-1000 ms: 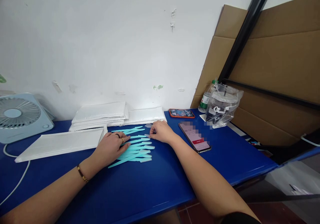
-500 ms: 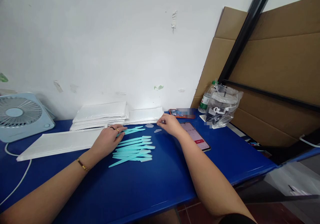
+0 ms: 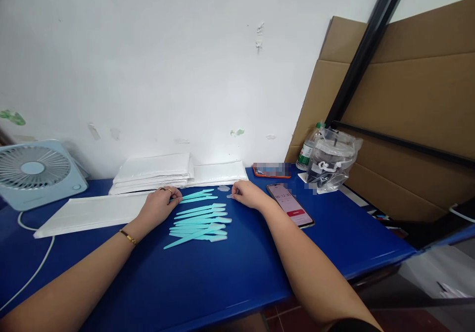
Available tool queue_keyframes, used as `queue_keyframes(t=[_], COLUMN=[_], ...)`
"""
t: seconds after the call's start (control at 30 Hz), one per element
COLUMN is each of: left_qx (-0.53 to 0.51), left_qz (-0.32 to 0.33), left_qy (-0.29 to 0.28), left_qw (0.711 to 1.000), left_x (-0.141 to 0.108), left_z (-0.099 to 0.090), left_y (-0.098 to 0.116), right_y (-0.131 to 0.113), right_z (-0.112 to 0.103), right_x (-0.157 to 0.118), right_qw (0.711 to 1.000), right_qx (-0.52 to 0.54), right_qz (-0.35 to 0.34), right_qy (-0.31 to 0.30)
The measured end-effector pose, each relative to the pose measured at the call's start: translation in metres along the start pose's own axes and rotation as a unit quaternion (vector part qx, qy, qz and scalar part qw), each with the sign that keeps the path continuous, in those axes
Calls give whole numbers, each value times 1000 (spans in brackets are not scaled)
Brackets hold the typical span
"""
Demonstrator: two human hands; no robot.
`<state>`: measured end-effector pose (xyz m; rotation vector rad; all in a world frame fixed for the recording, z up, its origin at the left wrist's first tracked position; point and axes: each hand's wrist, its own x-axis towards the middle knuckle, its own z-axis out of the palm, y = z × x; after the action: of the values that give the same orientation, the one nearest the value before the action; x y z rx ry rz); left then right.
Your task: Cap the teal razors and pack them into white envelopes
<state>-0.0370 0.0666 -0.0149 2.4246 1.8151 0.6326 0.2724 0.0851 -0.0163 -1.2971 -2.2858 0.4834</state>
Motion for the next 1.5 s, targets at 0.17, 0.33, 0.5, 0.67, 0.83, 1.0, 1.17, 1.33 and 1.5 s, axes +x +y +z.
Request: queue_keyframes(t=[0.17, 0.33, 0.5, 0.67, 0.83, 1.0, 1.17, 1.33, 1.5], left_qx=[-68, -202, -257, -277, -289, -294, -265, -95, -4], left_qz=[4, -14, -43, -53, -52, -46, -46, 15, 45], left_qy=[-8, -35, -37, -37, -43, -46, -77, -89, -9], left_qw=[998, 979, 965, 959, 955, 954, 960, 991, 999], left_x=[-3, -5, -5, -4, -4, -5, -10, -14, -11], left_z=[-7, -8, -6, -5, -3, -5, -12, -12, -3], left_y=[2, -1, -2, 0, -1, 5, 18, 18, 12], right_y=[-6, -21, -33, -35, -40, -50, -52, -34, -13], right_z=[0, 4, 9, 14, 17, 21, 19, 8, 13], right_x=[1, 3, 4, 3, 3, 4, 1, -1, 10], right_qw=[980, 951, 958, 960, 962, 962, 965, 982, 993], right_qx=[195, 281, 225, 214, 210, 218, 226, 175, 5], right_qz=[24, -8, -33, -39, -45, -49, -62, -74, -11], right_qy=[46, 132, 176, 174, 167, 159, 118, -6, 115])
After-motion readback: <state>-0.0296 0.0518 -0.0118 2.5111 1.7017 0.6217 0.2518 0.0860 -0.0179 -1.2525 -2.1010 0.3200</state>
